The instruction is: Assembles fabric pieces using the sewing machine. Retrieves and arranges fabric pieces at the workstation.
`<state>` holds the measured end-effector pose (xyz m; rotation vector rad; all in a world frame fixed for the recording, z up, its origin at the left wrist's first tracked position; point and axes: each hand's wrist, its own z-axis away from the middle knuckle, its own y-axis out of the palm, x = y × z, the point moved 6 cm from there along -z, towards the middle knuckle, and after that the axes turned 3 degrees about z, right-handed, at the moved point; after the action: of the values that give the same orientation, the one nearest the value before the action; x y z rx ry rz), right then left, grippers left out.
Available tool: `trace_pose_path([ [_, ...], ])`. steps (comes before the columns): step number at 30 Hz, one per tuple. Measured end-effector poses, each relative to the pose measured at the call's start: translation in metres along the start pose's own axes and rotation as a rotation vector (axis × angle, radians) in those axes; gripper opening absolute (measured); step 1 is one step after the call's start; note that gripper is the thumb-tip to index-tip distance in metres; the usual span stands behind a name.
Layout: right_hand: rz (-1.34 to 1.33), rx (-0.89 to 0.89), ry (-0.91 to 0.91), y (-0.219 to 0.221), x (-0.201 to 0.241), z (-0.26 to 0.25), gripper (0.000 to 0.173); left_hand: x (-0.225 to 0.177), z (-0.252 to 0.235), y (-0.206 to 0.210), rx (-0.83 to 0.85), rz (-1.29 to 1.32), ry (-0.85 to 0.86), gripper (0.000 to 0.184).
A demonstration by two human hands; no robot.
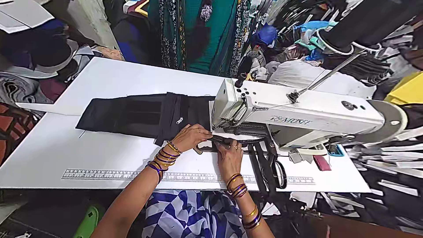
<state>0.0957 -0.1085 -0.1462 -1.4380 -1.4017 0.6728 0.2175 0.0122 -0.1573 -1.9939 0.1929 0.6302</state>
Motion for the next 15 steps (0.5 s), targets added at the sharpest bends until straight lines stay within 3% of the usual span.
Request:
trace_pose_path([
  [3,-0.084,-0.04,-0.03,-0.015,-0.021,0.004,0.023,0.002,0.0,0.002,0.058,0.005,-0.022,0.032],
  [5,-0.084,-0.106,-0.014,-0.046,-0.058,0.005,0.024,0.003,-0.001,0.001,0.053,-0.001,-0.035,0.031],
  [10,0.149,-0.128,0.328,-0.131,-0.196,0.009,0.033,0.01,-0.007,-0.001,-0.006,-0.041,0.004,0.029],
  [12,0.223,-0.123,0.432,-0.139,-0.229,0.012,0.033,0.013,-0.011,-0.002,-0.01,-0.052,-0.001,0.029],
  [15,0.317,-0.187,0.408,-0.128,-0.235,0.017,0.032,0.014,-0.016,-0.006,-0.017,-0.076,-0.033,0.028],
])
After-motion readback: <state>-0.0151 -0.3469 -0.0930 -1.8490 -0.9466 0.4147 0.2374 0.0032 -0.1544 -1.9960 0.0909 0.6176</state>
